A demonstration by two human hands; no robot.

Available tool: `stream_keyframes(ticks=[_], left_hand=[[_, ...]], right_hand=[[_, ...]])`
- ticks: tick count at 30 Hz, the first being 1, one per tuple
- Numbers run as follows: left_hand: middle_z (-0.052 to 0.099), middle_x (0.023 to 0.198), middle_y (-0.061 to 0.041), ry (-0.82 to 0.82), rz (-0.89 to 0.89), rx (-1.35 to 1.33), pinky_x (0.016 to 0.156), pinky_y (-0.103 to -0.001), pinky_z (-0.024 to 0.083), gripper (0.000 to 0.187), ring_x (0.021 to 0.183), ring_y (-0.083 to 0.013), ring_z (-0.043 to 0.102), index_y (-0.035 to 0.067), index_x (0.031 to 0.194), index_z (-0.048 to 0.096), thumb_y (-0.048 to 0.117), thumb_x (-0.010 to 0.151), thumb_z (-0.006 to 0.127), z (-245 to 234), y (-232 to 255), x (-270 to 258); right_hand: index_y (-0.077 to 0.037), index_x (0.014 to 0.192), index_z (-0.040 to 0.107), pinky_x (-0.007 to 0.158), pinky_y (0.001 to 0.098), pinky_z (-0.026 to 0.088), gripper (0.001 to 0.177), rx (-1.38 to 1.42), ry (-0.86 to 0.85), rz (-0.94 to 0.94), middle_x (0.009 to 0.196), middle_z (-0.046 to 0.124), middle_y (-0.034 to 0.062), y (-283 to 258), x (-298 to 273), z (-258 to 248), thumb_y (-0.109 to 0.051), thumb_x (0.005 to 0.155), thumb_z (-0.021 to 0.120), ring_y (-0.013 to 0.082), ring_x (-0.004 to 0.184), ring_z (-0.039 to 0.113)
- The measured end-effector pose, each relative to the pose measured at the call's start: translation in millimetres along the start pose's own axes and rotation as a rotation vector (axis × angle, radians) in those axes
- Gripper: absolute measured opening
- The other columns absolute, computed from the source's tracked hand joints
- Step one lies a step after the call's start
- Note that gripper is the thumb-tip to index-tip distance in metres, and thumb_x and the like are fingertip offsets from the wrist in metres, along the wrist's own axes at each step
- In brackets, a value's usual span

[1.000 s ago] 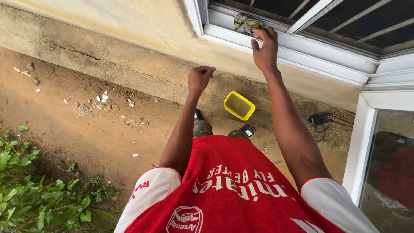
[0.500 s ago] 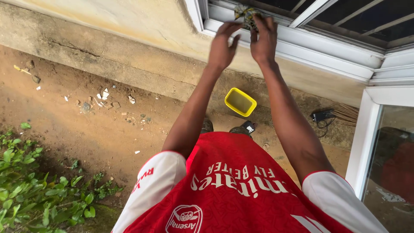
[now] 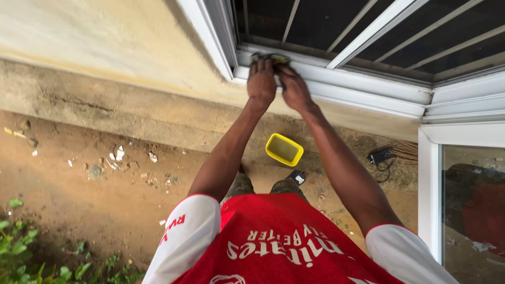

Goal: Scrubbing and wiping down a window frame and tracks using a cleaning cloth and a bucket of soapy water.

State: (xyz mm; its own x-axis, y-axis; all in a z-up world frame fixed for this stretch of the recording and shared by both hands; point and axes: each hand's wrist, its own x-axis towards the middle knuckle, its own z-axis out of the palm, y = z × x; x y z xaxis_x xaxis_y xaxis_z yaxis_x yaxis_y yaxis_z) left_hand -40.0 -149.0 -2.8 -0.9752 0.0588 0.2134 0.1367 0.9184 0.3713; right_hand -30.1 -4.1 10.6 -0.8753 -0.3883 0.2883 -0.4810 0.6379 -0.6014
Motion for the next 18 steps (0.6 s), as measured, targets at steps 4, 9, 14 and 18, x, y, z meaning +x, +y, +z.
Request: stream_keyframes(ticks=[4,9,14,18], left_hand=[[0.058,0.132,-0.017,-0.1,-0.189,0.021,0.106,-0.044,0.041,0.055,0.122,-0.0399,0.054,0.004,0.14,0.047,0.017,0.088,0.061,-24,-17,11],[0.061,0.128,-0.021,-0.12,-0.178,0.105,0.097,-0.044,0.047,0.055,0.113,-0.0381,0.062,-0.002,0.143,0.047,0.012,0.091,0.058,-12,-39,23],[0.068,0.116,-0.021,-0.044,-0.036,0.287,0.097,-0.045,0.051,0.029,0.111,-0.0378,0.064,0.003,0.113,0.072,0.014,0.089,0.061,-21,-16,24],[0.069,0.112,-0.021,-0.058,0.003,0.35,0.096,-0.046,0.05,0.027,0.107,-0.0379,0.065,0.004,0.109,0.073,0.016,0.088,0.062,-18,18,25]], right_hand=[[0.0,0.133,0.063,0.109,0.0439,0.046,0.042,0.105,-0.033,-0.059,0.14,0.059,0.0214,-16,32,29,0.003,0.091,0.057,0.0404,0.13,0.055],[-0.002,0.136,0.063,0.115,0.0444,0.04,0.049,0.002,-0.045,-0.105,0.148,0.053,0.0196,-8,45,53,-0.001,0.086,0.061,0.0391,0.137,0.048],[0.005,0.137,0.058,0.115,0.0454,0.037,0.056,-0.167,-0.067,-0.023,0.155,0.045,0.0223,14,36,61,-0.005,0.082,0.06,0.0395,0.14,0.042],[0.003,0.133,0.062,0.112,0.0454,0.037,0.052,-0.12,-0.115,0.063,0.155,0.044,0.0207,5,18,19,-0.005,0.082,0.06,0.0381,0.138,0.042]])
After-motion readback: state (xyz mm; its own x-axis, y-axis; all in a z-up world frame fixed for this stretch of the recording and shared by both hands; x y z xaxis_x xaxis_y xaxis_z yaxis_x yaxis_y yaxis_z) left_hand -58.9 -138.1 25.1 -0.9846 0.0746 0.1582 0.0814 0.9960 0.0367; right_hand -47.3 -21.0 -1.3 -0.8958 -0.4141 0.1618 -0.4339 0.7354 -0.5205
